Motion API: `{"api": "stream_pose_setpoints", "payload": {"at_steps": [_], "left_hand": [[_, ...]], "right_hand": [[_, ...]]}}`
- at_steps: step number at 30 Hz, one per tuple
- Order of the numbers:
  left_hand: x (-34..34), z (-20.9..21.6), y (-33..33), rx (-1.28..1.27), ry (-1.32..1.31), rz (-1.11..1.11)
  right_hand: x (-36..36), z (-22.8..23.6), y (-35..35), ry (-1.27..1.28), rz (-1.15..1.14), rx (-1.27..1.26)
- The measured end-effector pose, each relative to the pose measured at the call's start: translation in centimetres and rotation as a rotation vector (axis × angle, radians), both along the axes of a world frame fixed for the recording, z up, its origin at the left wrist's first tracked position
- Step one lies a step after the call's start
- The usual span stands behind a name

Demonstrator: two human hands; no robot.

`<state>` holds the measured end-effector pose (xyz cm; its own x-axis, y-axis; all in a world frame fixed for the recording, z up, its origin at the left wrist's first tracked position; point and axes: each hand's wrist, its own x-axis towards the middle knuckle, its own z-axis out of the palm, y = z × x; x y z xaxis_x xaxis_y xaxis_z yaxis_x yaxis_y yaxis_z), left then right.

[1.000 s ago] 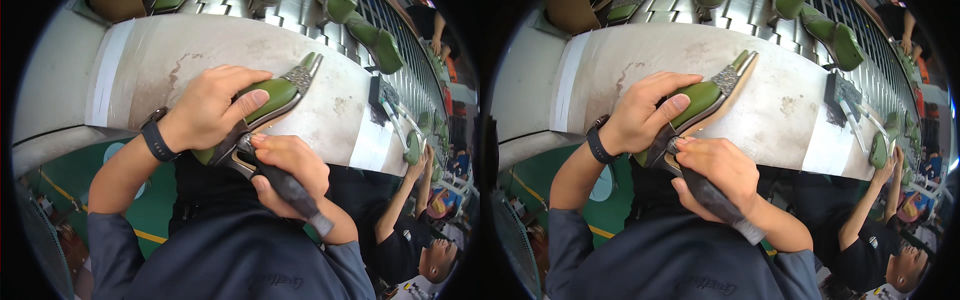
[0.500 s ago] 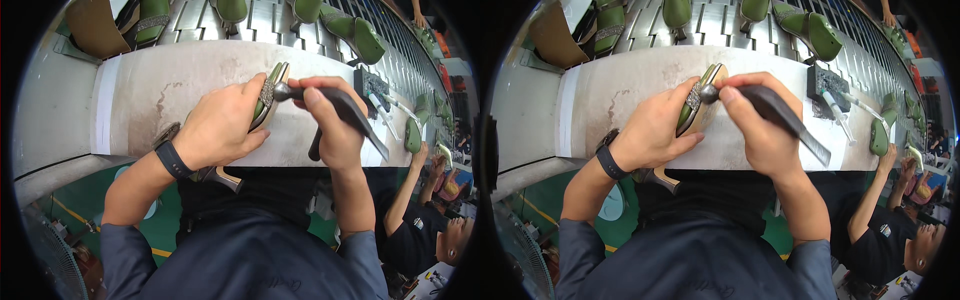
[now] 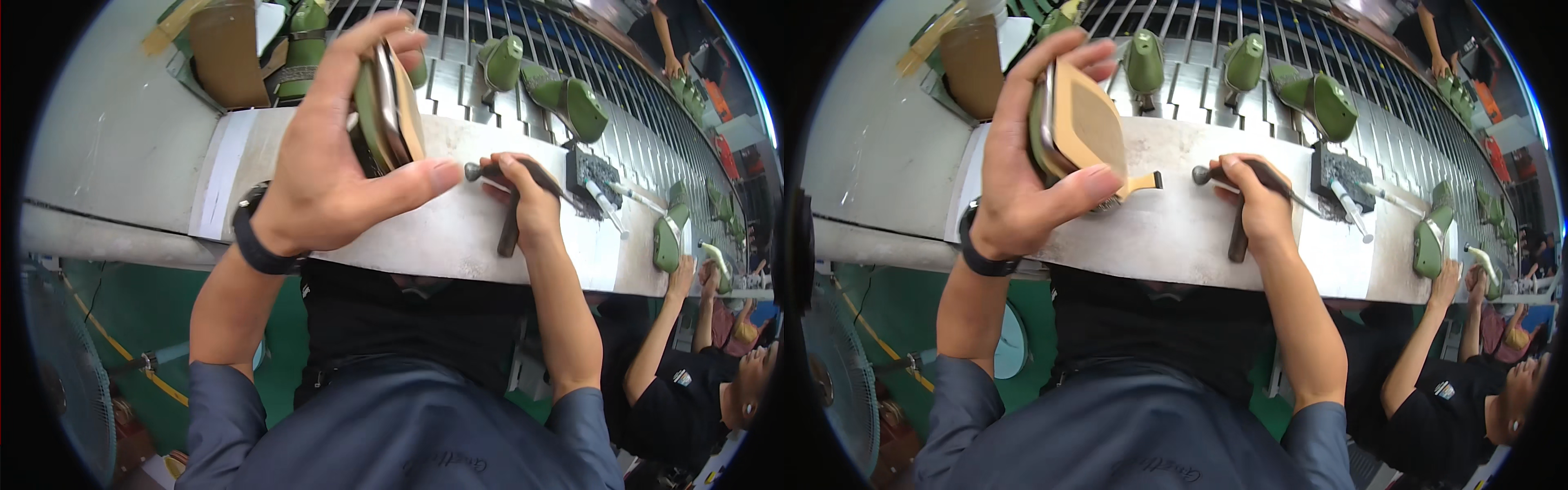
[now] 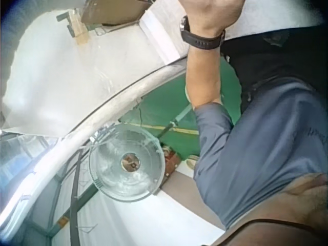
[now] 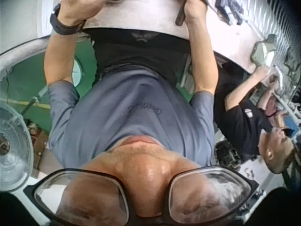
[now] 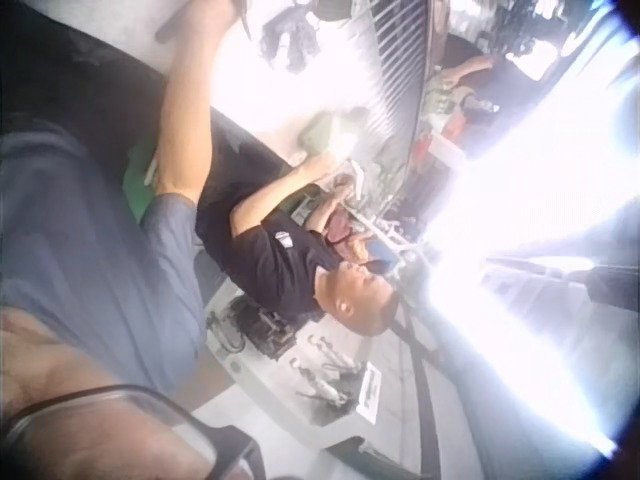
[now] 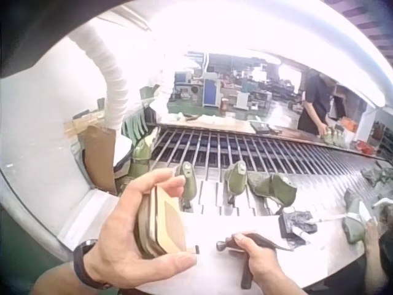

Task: The person assembles shoes on an assembly line by placing shoe soles onto shoe lasts, pressing them down by hand, and then using a hammer to secure the edges and components around the heel and side.

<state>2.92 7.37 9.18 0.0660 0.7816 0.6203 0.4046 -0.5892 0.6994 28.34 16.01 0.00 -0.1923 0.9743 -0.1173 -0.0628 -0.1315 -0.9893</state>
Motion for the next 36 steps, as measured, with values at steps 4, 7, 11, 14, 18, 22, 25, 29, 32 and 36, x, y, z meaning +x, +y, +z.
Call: {"api": "stream_pose_setpoints", "payload": {"at_steps": [4, 7, 11, 14, 18, 22, 25, 29, 32, 36], "left_hand": [[2.2, -0.2, -0.6, -0.048, -0.047, -0.045], [3.6, -0.1, -0.9, 0.006, -0.024, -0.002], [4.8, -1.2, -0.5, 0.095, 0.024, 0.061], [5.0, -0.8, -1.3, 0.006, 0.014, -0.023], [4.9, -1.9, -1.0, 0.226, 0.096, -0.017], [5.5, -2.6, -2.1, 0.293, 0.074, -0.034], [5.4, -4.0, -3.4, 0.354, 0.1, -0.017], [5.3, -8.4, -6.3, 0.625, 0.077, 0.141], [4.4, -14.3, -7.5, 0.531, 0.164, 0.343], [3.0, -18.5, -8.2, 0.371, 0.262, 0.436]], "right_hand": [[-1.2, 6.2, -4.6, 0.063, 0.101, 0.485], [-0.9, 10.6, -8.5, 0.283, 0.093, 0.802], [0.2, 13.0, -8.2, -0.022, 0.421, 0.825], [0.2, 14.8, -8.9, -0.141, 0.333, 0.647], [-0.3, 17.0, -8.4, -0.273, 0.339, 0.58], [-0.5, 17.4, -7.6, -0.282, 0.328, 0.588], [-0.6, 17.3, -8.9, -0.15, 0.407, 0.453], [0.0, 12.8, -9.3, -0.044, 0.781, 0.572], [0.2, 6.7, -12.4, 0.046, 0.501, 0.174], [-0.5, -1.5, -15.2, 0.27, 0.06, -0.282]]}}
